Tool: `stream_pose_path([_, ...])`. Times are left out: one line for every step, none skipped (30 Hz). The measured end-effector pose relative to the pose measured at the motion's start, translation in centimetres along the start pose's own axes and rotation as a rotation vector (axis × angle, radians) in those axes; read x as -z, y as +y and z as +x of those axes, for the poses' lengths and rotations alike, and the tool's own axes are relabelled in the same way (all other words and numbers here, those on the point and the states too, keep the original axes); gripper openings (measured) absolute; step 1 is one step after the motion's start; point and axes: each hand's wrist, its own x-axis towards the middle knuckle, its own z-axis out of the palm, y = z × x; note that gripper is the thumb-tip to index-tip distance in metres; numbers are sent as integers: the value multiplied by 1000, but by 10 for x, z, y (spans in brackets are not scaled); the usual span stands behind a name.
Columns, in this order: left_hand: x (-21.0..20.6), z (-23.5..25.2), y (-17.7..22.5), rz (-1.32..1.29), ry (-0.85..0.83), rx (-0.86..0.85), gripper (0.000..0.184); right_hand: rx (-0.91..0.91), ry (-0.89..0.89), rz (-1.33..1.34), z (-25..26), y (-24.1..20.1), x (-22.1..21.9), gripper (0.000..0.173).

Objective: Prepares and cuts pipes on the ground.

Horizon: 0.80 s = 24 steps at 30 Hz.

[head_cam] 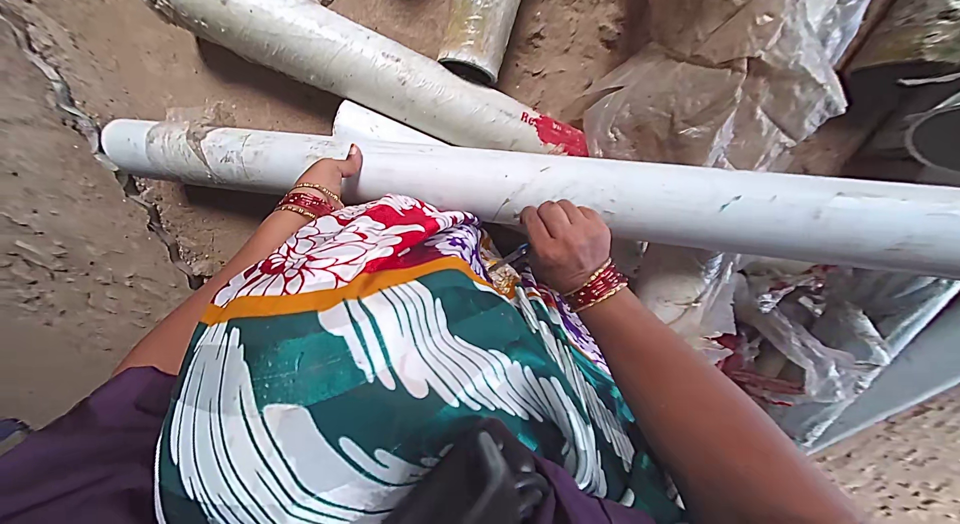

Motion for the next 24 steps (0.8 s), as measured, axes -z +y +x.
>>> stream_pose_path([0, 0, 0, 4, -2, 2, 41, -21, -19, -9, 1, -1, 1, 10])
stream_pose_path([0, 0, 0, 7, -1, 4, 41, -47, -36, -10, 3, -2, 1, 10])
stream_pose_path([-1, -3, 1, 9, 2, 0, 40, -86, -40, -11, 5, -3, 3, 8])
stream_pose_path([-2, -5, 1, 4, 10, 4, 39, -145, -28, -17, 8, -1, 4, 7])
stream_pose_path([-4, -8, 2, -11, 28, 9, 39, -226, -6, -33, 12, 4, 7, 7])
stream_pose_path([-5, -9, 2, -24, 46, 17, 38, -320, 15, -58, 18, 11, 12, 9])
stream_pose_path([-5, -10, 2, -34, 56, 21, 39, -429, 18, -56, 24, 20, 20, 13])
stream_pose_path([-5, -9, 2, -30, 58, 25, 39, -539, 24, -34, 28, 29, 29, 17])
stream_pose_path([-5, -11, 3, -14, 51, 23, 37, -656, 26, 12, 29, 36, 40, 20])
stream_pose_path([-4, -12, 4, -6, 43, 15, 37, -768, 31, 68, 27, 43, 51, 21])
stream_pose_path([-5, -13, 5, 1, 31, 5, 35, -870, 31, 127, 19, 48, 60, 26])
stream_pose_path([-5, -12, 4, 3, 34, 4, 34, -928, 39, 163, 5, 52, 67, 33])
stream_pose_path([-5, -11, 3, -6, 46, 8, 33, -956, 31, 200, -11, 53, 72, 36])
stream_pose_path([-4, -11, 2, -12, 39, 10, 33, -960, 10, 228, -27, 49, 77, 35])
stream_pose_path([-4, -10, 2, -24, 38, 10, 32, -938, -24, 243, -40, 44, 81, 29])
stream_pose_path([-4, -8, 1, -25, 40, 6, 33, -907, -74, 271, -51, 39, 85, 23])
stream_pose_path([-3, -6, 0, -25, 42, -2, 36, -896, -114, 298, -60, 35, 87, 22])
stream_pose_path([-3, -6, -1, -19, 55, -4, 37, -915, -122, 323, -68, 32, 85, 20])
stream_pose_path([-4, -7, -2, -13, 72, -2, 38, -970, -122, 346, -73, 30, 82, 18])
stream_pose_path([-4, -7, -2, -12, 71, -6, 37, -1038, -124, 358, -74, 27, 80, 18])
stream_pose_path([-4, -7, -2, -10, 70, -16, 36, -1107, -157, 340, -70, 23, 80, 20])
stream_pose_path([-4, -7, -3, -3, 68, -27, 36, -1176, -217, 293, -63, 16, 82, 27])
stream_pose_path([-4, -6, -3, 12, 70, -35, 35, -1230, -280, 246, -57, 10, 80, 35])
stream_pose_path([-2, -3, -4, 16, 68, -40, 36, -1280, -350, 206, -51, 4, 78, 43])
